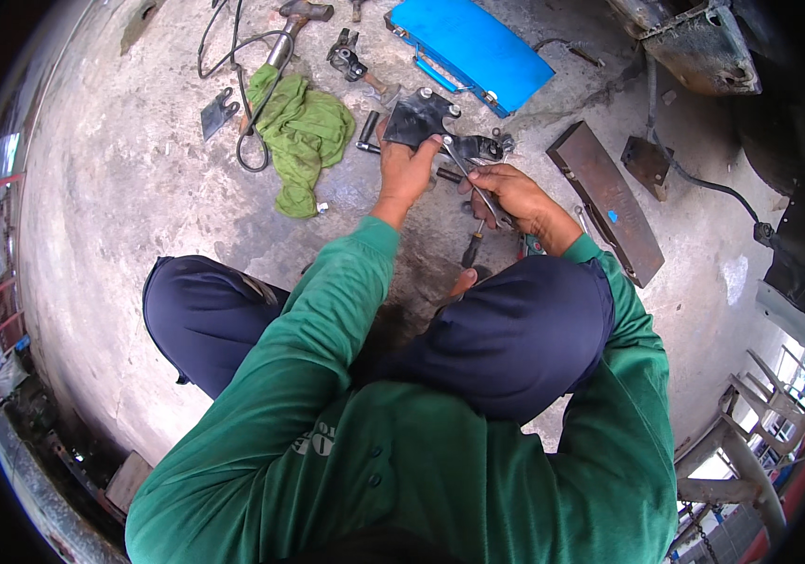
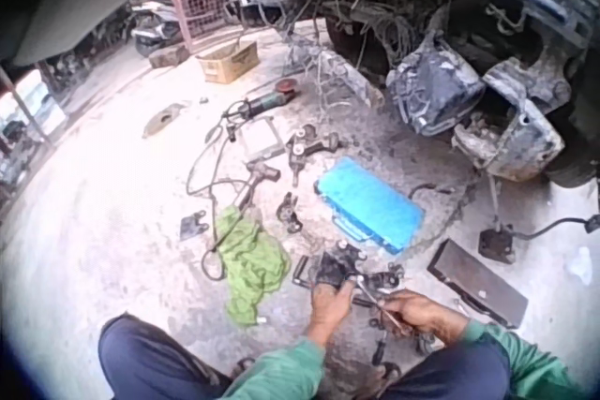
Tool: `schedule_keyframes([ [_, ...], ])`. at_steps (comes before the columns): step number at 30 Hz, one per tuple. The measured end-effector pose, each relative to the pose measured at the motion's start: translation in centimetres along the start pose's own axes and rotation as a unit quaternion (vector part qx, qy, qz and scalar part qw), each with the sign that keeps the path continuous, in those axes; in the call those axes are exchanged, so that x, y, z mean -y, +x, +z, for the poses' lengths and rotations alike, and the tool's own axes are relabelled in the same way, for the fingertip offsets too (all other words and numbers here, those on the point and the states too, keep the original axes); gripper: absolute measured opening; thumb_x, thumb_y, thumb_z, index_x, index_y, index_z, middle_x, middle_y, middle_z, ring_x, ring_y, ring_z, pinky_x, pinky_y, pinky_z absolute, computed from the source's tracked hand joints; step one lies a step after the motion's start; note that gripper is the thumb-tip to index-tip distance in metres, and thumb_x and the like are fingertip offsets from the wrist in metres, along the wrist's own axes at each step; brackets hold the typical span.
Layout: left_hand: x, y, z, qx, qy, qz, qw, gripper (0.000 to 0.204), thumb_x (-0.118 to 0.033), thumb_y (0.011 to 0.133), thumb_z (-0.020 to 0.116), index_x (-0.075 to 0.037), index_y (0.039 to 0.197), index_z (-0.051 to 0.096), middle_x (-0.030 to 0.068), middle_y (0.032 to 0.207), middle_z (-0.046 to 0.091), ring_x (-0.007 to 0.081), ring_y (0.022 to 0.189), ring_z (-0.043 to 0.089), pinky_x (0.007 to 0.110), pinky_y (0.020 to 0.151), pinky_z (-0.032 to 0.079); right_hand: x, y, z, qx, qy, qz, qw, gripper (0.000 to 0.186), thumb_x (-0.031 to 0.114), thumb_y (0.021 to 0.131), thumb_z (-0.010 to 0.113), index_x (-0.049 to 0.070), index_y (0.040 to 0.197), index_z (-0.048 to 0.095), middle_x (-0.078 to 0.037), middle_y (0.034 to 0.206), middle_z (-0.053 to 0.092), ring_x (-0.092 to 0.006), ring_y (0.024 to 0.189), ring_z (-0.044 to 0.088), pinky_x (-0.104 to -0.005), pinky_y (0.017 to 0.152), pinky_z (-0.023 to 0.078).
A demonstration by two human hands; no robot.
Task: The person works underneath a vehicle, removing and reattaching a metal engine component using a wrench and socket. They manipulate bolts and wires while seated on the floor.
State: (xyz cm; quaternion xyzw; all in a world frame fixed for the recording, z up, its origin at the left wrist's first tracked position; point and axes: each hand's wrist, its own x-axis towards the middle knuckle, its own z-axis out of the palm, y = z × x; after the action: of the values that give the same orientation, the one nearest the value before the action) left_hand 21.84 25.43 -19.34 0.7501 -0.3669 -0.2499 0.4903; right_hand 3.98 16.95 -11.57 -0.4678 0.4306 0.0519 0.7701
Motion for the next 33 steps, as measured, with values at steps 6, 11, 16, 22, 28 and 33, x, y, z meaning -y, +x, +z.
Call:
schedule_keyframes([
  [6, -0.5, -2.2, -1.1, 0.088, 0.168, 0.019, 0.982, 0.101, -0.026, 0.063, 0.091, -0.005, 0.147, 0.038, 0.0298, 0.152, 0.028, 0.0498, 0.136, 0.04, 0.049, 0.112, 0.04, -0.2, -0.2, 0.8, -0.011, 0.122, 0.051, 0.991, 0.027, 0.023, 0.106, 0.049, 0.001, 0.099, 0.062, -0.004, 0.057, 0.049, -0.0143, 0.044, 0.045, -0.0294, 0.042, 0.037],
  [11, 0.0, -2.5, -0.7, 0.065, 0.166, -0.085, 0.98, 0.079, -0.025, 0.067, 0.09, -0.002, 0.134, 0.053, 0.025, 0.134, 0.051, 0.0427, 0.114, 0.06, 0.046, 0.098, 0.051, -0.9, -0.3, 2.9, -0.012, 0.211, 0.043, 0.976, 0.025, 0.025, 0.105, 0.051, 0.003, 0.099, 0.061, -0.002, 0.056, 0.046, -0.0138, 0.043, 0.041, -0.0292, 0.044, 0.035],
  [16, 5.2, -3.2, 0.4, 0.06, 0.009, -0.042, 0.997, 0.047, -0.025, 0.078, 0.081, 0.0, 0.115, 0.066, 0.0172, 0.104, 0.073, 0.0341, 0.098, 0.07, 0.04, 0.091, 0.052, -1.1, 0.9, 3.2, 0.026, 0.049, 0.039, 0.998, 0.022, 0.022, 0.104, 0.051, 0.004, 0.097, 0.061, -0.001, 0.057, 0.046, -0.0122, 0.044, 0.04, -0.0293, 0.044, 0.034],
  [22, 1.0, -5.1, 0.2, 0.071, 0.09, -0.089, 0.989, 0.045, -0.026, 0.081, 0.081, 0.001, 0.113, 0.066, 0.0186, 0.103, 0.072, 0.0301, 0.095, 0.07, 0.043, 0.085, 0.054, -0.4, 1.1, 0.5, 0.008, -0.106, 0.027, 0.994, 0.018, 0.018, 0.102, 0.056, 0.003, 0.093, 0.061, -0.001, 0.06, 0.052, -0.0108, 0.044, 0.045, -0.0284, 0.037, 0.034],
  [28, 2.5, -9.3, 2.9, 0.034, 0.067, -0.133, 0.988, 0.07, -0.039, 0.082, 0.08, 0.009, 0.125, 0.051, 0.0257, 0.11, 0.067, 0.0392, 0.104, 0.068, 0.045, 0.089, 0.054, 2.4, 0.8, 0.7, 0.047, -0.296, 0.021, 0.954, 0.019, 0.018, 0.099, 0.059, 0.001, 0.097, 0.066, -0.005, 0.064, 0.057, -0.0147, 0.053, 0.054, -0.0337, 0.049, 0.042],
  [33, 0.0, -8.2, -1.6, 0.34, 0.167, -0.227, 0.897, 0.1, -0.043, 0.077, 0.082, 0.02, 0.138, 0.035, 0.0363, 0.129, 0.058, 0.0409, 0.124, 0.06, 0.045, 0.101, 0.05, -0.1, 0.5, 2.5, 0.038, -0.396, -0.049, 0.916, 0.025, 0.023, 0.097, 0.062, -0.001, 0.099, 0.069, -0.015, 0.077, 0.065, -0.0255, 0.075, 0.063, -0.0408, 0.072, 0.048],
])
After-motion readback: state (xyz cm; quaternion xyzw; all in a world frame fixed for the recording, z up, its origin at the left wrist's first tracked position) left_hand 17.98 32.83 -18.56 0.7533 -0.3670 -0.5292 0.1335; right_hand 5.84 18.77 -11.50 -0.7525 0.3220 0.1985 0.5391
